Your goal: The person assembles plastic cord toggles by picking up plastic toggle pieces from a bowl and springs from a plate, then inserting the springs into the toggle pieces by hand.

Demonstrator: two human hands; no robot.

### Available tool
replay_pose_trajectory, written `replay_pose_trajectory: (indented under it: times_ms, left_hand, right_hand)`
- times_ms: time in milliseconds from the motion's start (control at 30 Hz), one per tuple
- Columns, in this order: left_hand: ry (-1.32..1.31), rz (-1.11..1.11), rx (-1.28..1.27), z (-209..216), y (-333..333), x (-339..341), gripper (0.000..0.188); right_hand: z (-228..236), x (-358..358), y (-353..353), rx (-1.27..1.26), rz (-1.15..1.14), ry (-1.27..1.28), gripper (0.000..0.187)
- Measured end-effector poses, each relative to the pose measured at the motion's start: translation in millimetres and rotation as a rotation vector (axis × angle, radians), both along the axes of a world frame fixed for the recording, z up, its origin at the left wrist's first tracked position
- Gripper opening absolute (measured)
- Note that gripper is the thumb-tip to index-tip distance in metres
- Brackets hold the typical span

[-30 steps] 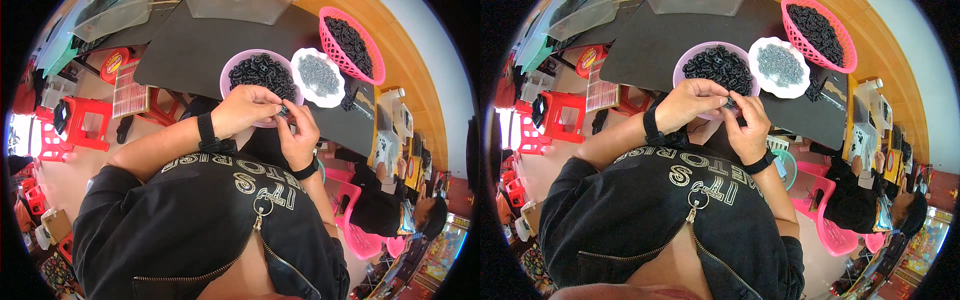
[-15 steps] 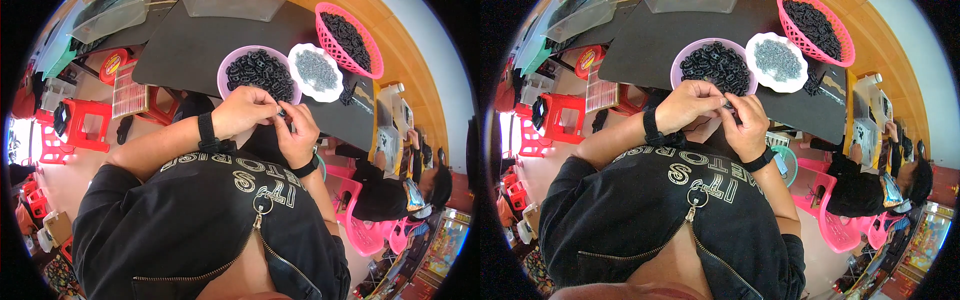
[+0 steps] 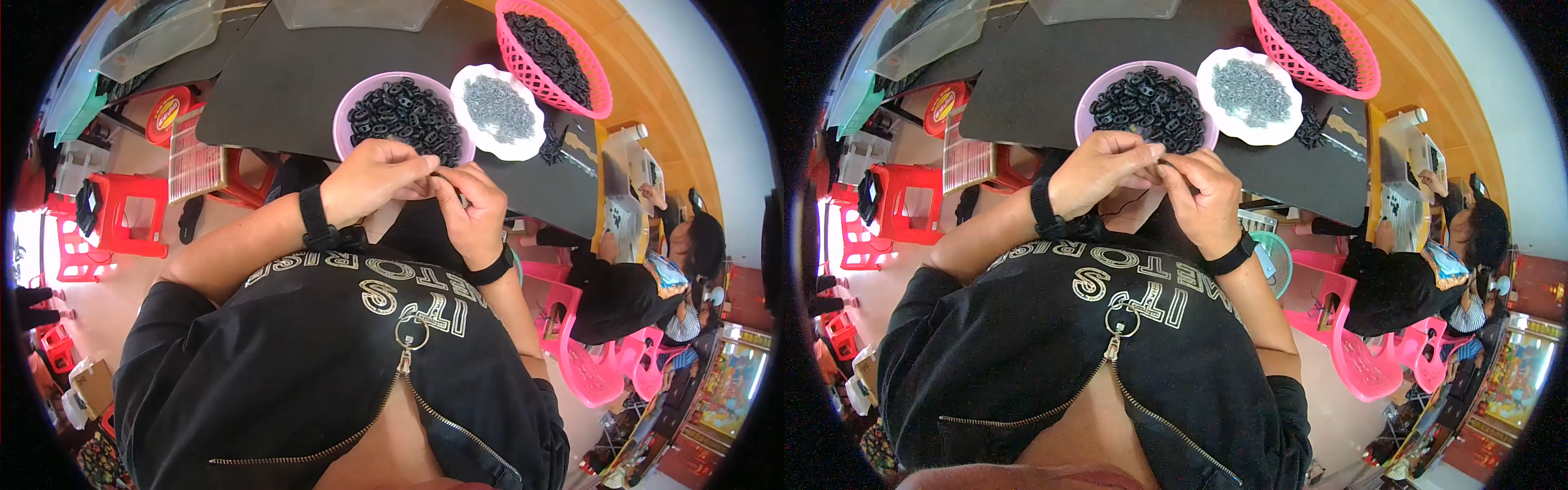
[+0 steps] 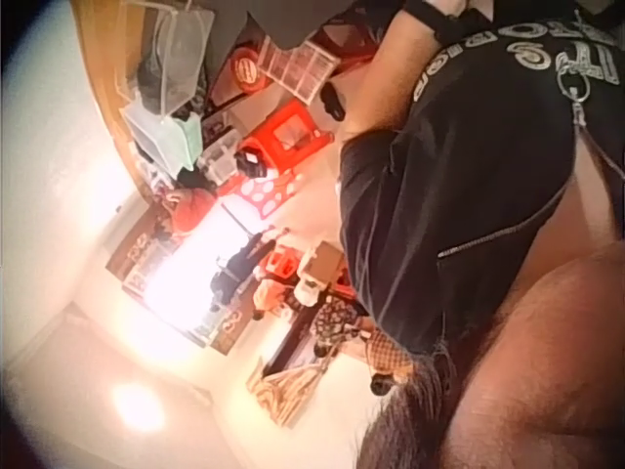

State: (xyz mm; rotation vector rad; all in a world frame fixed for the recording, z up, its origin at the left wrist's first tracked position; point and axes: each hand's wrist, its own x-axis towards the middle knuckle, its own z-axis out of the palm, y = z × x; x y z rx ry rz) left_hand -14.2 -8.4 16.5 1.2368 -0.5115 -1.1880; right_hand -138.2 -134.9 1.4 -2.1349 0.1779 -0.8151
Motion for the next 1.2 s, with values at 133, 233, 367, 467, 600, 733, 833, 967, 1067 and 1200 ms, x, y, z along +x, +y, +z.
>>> replay_pose_trajectory:
  times_ms: [133, 233, 367, 467, 600, 733, 833, 967, 1067, 1200]
  left_hand:
    - [-0.448, 0.063, -0.029, -12, -1, 17, 0.020]
    - [-0.792, 0.046, 0.033, -10, 0, 19, 0.017]
    - [-1.336, 0.017, 0.050, -24, -2, 26, 0.020]
    - [-1.418, -0.017, 0.052, -29, -11, 28, 0.020]
    - [-1.396, -0.070, 0.066, -28, -6, 25, 0.019]
    - [-1.411, -0.124, 0.153, -23, -11, 26, 0.020]
    - [-1.402, -0.130, 0.164, -25, -13, 27, 0.016]
    - [-1.420, -0.175, 0.169, -29, -14, 29, 0.010]
    - [-1.417, -0.167, 0.158, -28, -13, 28, 0.009]
    - [-1.371, -0.148, 0.138, -30, -13, 29, 0.007]
  right_hand:
    - [11, 2, -28, 0.207, 0.027, 0.261, 0.014]
    - [40, 16, -82, 0.382, -0.190, 0.086, 0.022]
    - [45, 33, -136, 0.463, -0.389, -0.244, 0.047]
    - [-19, 15, -169, 0.193, -0.416, 0.041, 0.035]
    - [-23, 14, -136, -0.280, -0.446, 0.432, 0.032]
    - [-25, 22, -138, -0.500, -0.384, 0.458, 0.029]
    - [-21, 27, -134, -0.496, -0.385, 0.514, 0.021]
    - [-22, 32, -131, -0.476, -0.369, 0.474, 0.011]
    - [-23, 33, -129, -0.531, -0.382, 0.430, 0.009]
    - [-27, 33, -133, -0.538, -0.395, 0.316, 0.010]
